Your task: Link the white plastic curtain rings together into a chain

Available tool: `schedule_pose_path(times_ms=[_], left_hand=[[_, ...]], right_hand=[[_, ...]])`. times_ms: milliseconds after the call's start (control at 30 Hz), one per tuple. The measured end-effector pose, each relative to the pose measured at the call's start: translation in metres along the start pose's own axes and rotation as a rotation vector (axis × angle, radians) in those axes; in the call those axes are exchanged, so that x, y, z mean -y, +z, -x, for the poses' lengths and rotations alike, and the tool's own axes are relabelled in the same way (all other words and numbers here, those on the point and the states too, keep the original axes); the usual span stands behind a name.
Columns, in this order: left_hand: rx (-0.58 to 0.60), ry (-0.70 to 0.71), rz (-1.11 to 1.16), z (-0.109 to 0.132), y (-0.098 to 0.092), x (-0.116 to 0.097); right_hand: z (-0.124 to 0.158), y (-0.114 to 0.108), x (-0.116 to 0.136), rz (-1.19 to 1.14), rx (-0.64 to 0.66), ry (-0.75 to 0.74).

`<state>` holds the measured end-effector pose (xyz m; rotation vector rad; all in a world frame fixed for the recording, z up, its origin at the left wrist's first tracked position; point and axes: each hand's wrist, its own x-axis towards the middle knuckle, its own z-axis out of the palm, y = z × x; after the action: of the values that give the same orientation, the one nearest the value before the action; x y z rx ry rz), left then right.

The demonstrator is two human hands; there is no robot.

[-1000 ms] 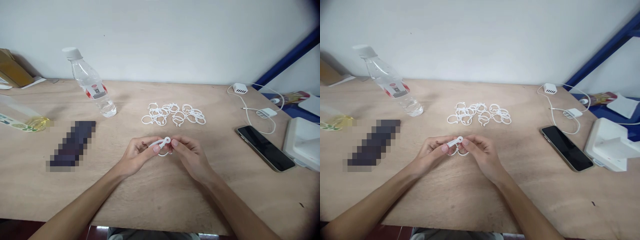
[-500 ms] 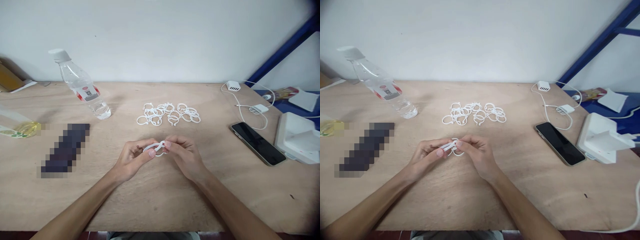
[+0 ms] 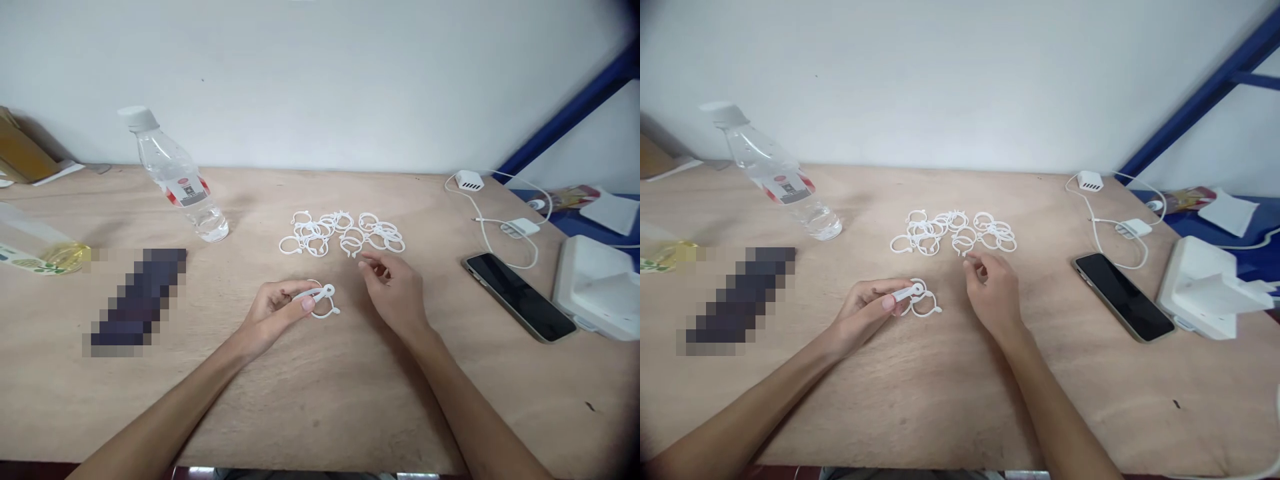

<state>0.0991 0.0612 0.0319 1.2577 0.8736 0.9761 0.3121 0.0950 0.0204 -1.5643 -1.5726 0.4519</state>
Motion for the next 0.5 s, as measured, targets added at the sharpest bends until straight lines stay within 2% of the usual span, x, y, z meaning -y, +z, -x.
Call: schedule_pose_path(times_ms=[100, 267, 333, 500], left_hand=[[-0.052, 0.047, -0.141, 0.0, 0.001, -0.002], [-0.03, 0.383, -0.642, 0.001, -0.002, -0.001], [-0.023, 0.461, -0.775, 0.001, -0.004, 0.002], [-0.025, 0.513, -0.927, 0.0, -0.006, 0.008]], right_hand=[[-0.007, 0.005, -0.013, 0.181, 0.056, -0.032], [-0.015, 0.015, -0.006, 0.417, 0.075, 0.074], [-0.019, 0.017, -0.002, 0.486, 0.081, 0.098], [-0.021, 0.017, -0.002, 0.398, 0.051, 0.141]])
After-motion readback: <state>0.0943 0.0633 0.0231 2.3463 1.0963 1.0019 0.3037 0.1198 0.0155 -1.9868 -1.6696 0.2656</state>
